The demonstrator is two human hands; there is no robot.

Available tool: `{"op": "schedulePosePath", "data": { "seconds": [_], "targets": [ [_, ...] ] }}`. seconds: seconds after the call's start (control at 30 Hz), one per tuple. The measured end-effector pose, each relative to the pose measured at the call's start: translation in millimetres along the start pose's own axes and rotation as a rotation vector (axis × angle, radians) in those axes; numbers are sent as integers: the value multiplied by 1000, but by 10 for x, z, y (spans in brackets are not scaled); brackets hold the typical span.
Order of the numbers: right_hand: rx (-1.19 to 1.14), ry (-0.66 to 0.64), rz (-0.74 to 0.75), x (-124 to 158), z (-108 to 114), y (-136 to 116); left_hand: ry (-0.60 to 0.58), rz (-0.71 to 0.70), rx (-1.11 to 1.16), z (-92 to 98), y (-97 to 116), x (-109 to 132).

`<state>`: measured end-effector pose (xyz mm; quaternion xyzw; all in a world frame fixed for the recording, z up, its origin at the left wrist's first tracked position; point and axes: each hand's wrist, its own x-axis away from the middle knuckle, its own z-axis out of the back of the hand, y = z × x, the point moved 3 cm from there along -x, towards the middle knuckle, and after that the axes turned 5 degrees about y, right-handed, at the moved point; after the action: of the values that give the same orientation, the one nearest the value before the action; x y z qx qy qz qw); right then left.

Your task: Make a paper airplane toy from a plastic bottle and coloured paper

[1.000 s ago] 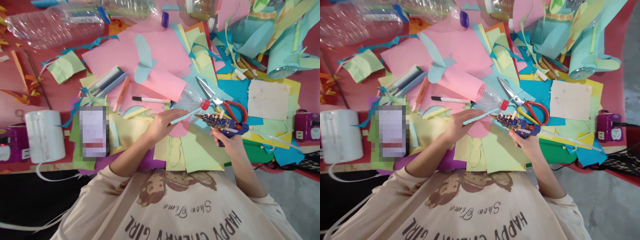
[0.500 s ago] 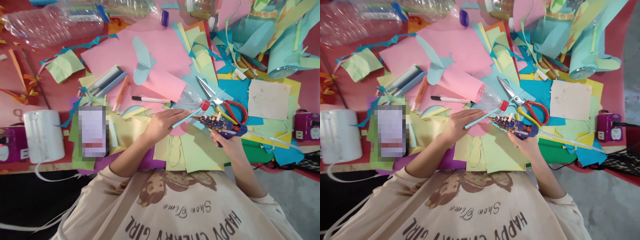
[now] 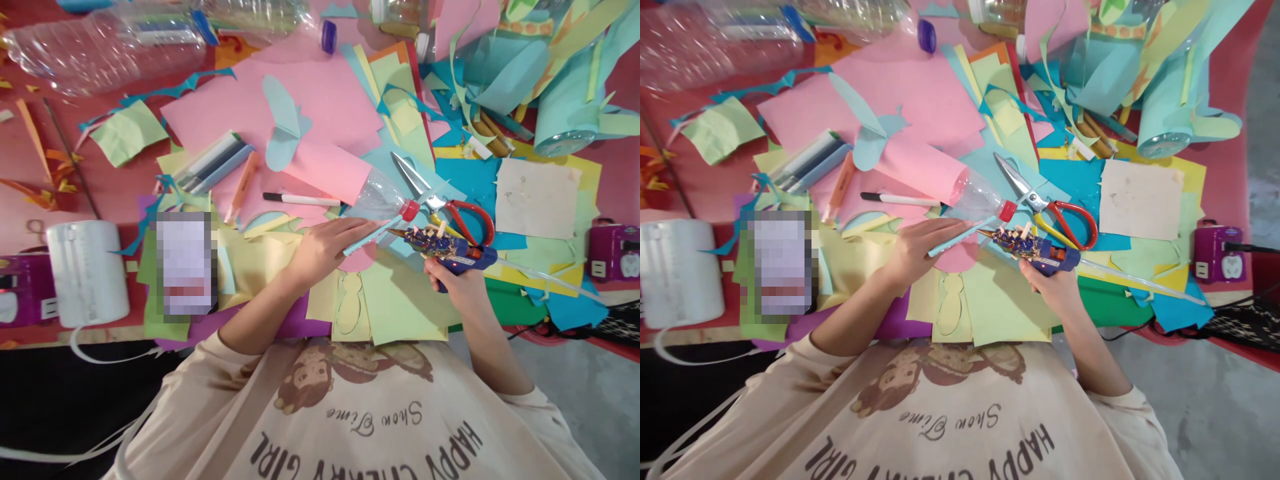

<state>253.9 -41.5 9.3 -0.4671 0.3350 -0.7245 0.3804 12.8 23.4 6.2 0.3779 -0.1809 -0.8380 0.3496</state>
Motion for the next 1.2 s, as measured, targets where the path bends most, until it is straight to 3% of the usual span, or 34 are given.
{"op": "schedulePosePath", "data": {
  "seconds": [1.2],
  "targets": [
    [-99,42,-14,-36,50,35,25,9,90,0,-4,7]
  ]
}}
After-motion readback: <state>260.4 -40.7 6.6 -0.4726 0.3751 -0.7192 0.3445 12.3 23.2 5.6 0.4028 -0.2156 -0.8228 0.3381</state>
